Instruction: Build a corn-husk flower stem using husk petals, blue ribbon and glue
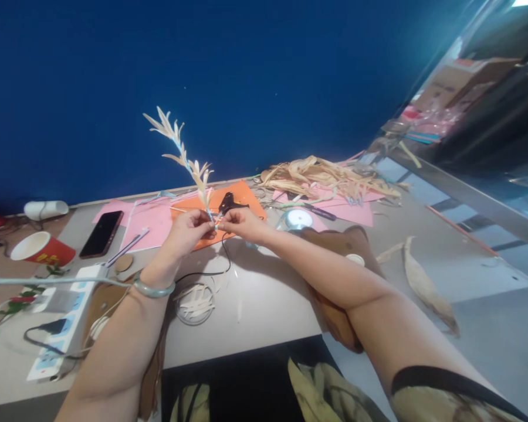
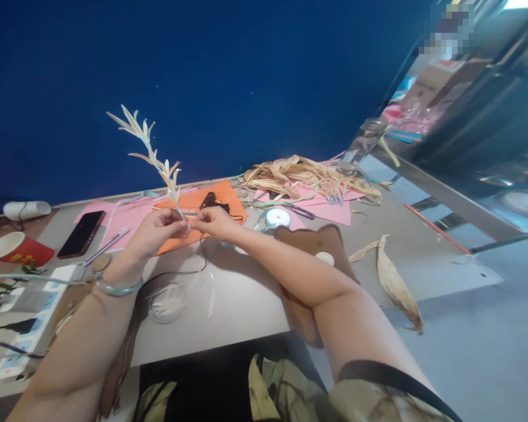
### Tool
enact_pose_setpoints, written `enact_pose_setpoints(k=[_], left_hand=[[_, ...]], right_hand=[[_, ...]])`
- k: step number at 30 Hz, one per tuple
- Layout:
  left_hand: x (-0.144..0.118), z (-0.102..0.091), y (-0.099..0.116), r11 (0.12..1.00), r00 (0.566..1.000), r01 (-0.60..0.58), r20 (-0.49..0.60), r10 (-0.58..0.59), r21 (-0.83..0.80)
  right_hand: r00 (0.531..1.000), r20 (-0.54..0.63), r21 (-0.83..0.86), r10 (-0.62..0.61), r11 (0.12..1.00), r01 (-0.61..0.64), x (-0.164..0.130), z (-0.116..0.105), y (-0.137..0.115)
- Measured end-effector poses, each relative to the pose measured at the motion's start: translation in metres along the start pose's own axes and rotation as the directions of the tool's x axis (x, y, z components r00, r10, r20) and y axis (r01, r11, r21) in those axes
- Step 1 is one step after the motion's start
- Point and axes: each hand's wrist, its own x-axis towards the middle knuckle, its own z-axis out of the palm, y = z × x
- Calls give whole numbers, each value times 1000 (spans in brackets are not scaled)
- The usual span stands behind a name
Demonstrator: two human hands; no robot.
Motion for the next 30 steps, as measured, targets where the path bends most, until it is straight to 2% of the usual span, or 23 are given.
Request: enact_pose_setpoints(k=[6, 8, 12, 17, 21, 26, 30], left_hand=[[2, -4, 2, 999, 998, -30, -59, 33, 45], [4, -5, 1, 998, 996, -33, -79, 37, 60], [9, -5, -3, 998, 994, -31, -100, 37, 61], [14, -9, -13, 998, 995, -58, -85, 60, 28], [16, -14, -16, 996, 993, -79, -83, 81, 37], [15, -15, -12, 998, 993, -64, -98, 66, 19], [12, -14, -7, 999, 994, -53, -96, 52, -8]], right_hand=[[997, 59, -62, 50, 997, -46, 5, -15, -6], [998, 47, -151, 52, 988, -44, 8, -18, -5], [997, 22, -372, 69, 926, -56, 14, -15, 0], [993, 34, -498, 113, 863, -81, 21, -9, -3], [995, 45, -559, 93, 828, -52, 25, -13, -12], [995, 54, -603, 84, 797, -35, 18, -33, -11], [996, 24, -634, 89, 772, -54, 1, -66, -8]])
